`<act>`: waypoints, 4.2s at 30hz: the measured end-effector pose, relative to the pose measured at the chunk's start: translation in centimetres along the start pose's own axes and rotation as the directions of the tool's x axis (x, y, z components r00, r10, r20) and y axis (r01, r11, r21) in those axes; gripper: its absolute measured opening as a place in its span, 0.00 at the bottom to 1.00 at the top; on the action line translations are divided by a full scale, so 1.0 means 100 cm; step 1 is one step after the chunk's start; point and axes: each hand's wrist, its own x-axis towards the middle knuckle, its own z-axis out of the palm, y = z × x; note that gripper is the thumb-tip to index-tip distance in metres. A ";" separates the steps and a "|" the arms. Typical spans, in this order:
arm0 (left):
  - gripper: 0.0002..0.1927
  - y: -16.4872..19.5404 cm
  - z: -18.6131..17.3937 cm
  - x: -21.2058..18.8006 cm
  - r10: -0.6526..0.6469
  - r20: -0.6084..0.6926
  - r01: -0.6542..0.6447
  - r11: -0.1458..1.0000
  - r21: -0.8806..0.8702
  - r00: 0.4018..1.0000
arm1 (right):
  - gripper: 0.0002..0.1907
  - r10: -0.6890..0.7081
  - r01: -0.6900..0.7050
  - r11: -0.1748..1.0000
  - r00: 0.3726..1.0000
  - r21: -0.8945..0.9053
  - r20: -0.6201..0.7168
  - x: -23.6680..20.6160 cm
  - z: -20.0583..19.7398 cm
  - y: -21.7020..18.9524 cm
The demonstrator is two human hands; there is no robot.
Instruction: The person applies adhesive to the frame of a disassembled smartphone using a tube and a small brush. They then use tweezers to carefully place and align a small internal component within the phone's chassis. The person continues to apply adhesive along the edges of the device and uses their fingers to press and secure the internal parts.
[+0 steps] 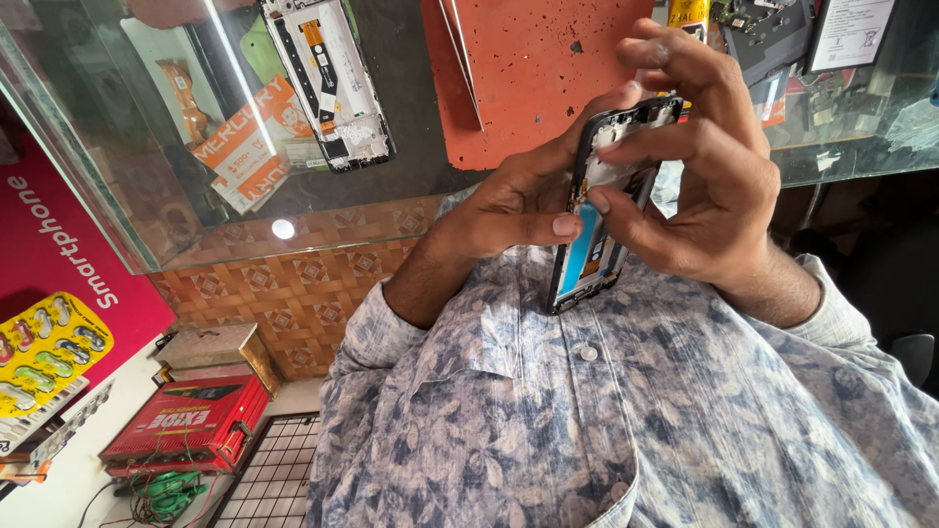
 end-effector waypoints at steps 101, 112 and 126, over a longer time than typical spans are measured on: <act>0.17 0.074 0.033 -0.004 -0.185 -0.164 0.246 0.657 0.712 0.969 | 0.22 0.442 -0.468 0.879 0.870 0.085 0.220 -0.036 -0.021 0.002; 0.13 0.075 0.061 0.010 -0.252 -0.115 0.241 0.560 0.793 0.961 | 0.12 -0.241 0.285 0.955 0.909 -0.086 0.339 -0.041 -0.032 0.013; 0.09 0.066 0.068 0.011 -0.233 -0.113 0.217 0.491 0.844 0.966 | 0.11 -0.268 0.353 0.928 0.858 -0.123 0.437 -0.039 -0.041 0.011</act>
